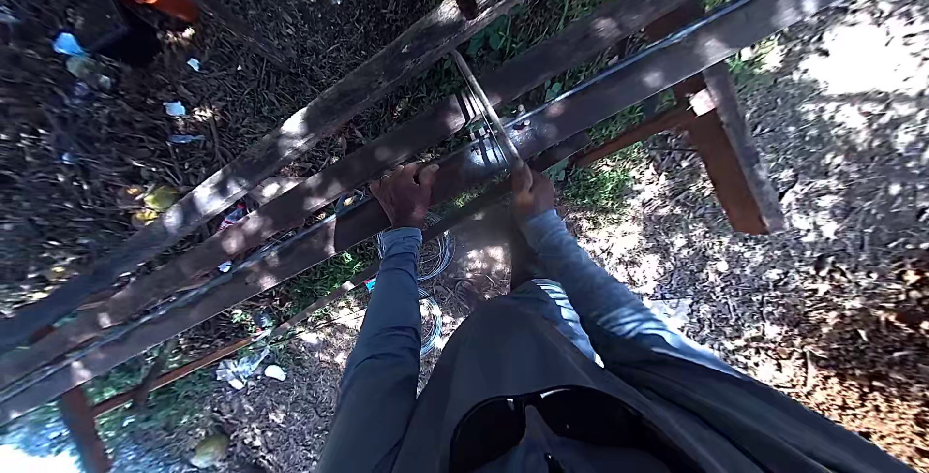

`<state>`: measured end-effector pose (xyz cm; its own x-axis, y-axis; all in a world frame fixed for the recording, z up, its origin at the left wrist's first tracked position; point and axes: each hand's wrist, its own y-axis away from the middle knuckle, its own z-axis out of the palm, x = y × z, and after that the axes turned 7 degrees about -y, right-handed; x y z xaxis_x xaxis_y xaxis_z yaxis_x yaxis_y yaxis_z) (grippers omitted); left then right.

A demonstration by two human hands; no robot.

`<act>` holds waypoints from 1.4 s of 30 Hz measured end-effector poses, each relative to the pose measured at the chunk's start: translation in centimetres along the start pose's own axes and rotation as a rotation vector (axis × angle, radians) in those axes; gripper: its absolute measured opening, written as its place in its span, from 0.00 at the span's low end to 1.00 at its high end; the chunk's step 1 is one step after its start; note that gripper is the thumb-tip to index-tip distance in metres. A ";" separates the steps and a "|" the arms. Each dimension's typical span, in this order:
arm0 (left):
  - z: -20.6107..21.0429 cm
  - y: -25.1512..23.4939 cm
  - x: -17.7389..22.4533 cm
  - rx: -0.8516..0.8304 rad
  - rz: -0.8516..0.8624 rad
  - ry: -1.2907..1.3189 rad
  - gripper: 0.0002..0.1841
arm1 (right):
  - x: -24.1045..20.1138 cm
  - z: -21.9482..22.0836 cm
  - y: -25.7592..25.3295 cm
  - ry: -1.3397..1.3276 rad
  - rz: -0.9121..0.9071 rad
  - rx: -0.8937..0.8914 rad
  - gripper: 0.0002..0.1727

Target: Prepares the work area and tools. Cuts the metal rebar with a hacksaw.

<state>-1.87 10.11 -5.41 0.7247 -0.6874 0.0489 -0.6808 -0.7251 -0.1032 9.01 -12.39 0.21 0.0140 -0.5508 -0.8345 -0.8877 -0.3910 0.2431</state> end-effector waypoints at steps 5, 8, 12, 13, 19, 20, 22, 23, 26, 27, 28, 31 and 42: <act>-0.3 -0.1 0.1 0.028 0.010 0.019 0.31 | -1.3 2.4 -5.4 -0.109 -0.127 0.054 0.36; -0.4 0.1 0.1 0.032 0.019 0.028 0.32 | -0.5 2.1 -4.8 -0.069 -0.151 0.045 0.40; -0.1 -0.1 -0.1 0.033 0.024 0.024 0.31 | 3.8 -0.2 1.5 -0.030 -0.144 0.013 0.45; 0.1 -0.1 -0.2 0.041 0.028 0.033 0.31 | 6.1 -0.9 3.9 -0.051 -0.133 0.019 0.45; 0.3 -0.4 -0.1 0.057 0.027 0.026 0.31 | 6.6 -3.2 8.8 -0.067 -0.099 0.058 0.42; 0.3 -0.4 -0.1 0.069 0.028 0.018 0.31 | 4.8 -2.5 6.6 -0.034 -0.082 0.039 0.41; 0.5 -0.5 -0.1 0.078 0.024 0.014 0.30 | 2.1 0.1 0.8 -0.005 -0.070 0.033 0.42; 0.6 -0.4 -0.1 0.074 0.022 0.014 0.30 | 0.9 1.3 -1.8 -0.020 -0.078 0.048 0.41; 0.3 -0.3 -0.1 0.063 0.023 0.023 0.30 | -0.7 2.3 -4.8 -0.054 -0.125 0.081 0.40; 0.1 -0.1 0.1 0.061 0.025 0.029 0.31 | -0.3 1.8 -4.0 -0.036 -0.145 0.067 0.41; -0.2 0.0 0.2 0.048 0.022 0.036 0.32 | 0.6 1.3 -2.4 -0.028 -0.161 0.051 0.43; -0.5 0.0 0.0 0.030 0.019 0.051 0.32 | 5.1 -0.9 4.3 -0.024 -0.129 0.010 0.47; 0.2 0.1 -0.3 0.029 0.000 0.016 0.31 | -0.5 1.4 -2.7 -0.016 -0.054 0.033 0.40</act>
<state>-2.09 10.27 -5.66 0.7229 -0.6879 0.0649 -0.6771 -0.7240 -0.1317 10.78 -9.99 -0.72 0.0553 -0.5180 -0.8536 -0.9004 -0.3954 0.1816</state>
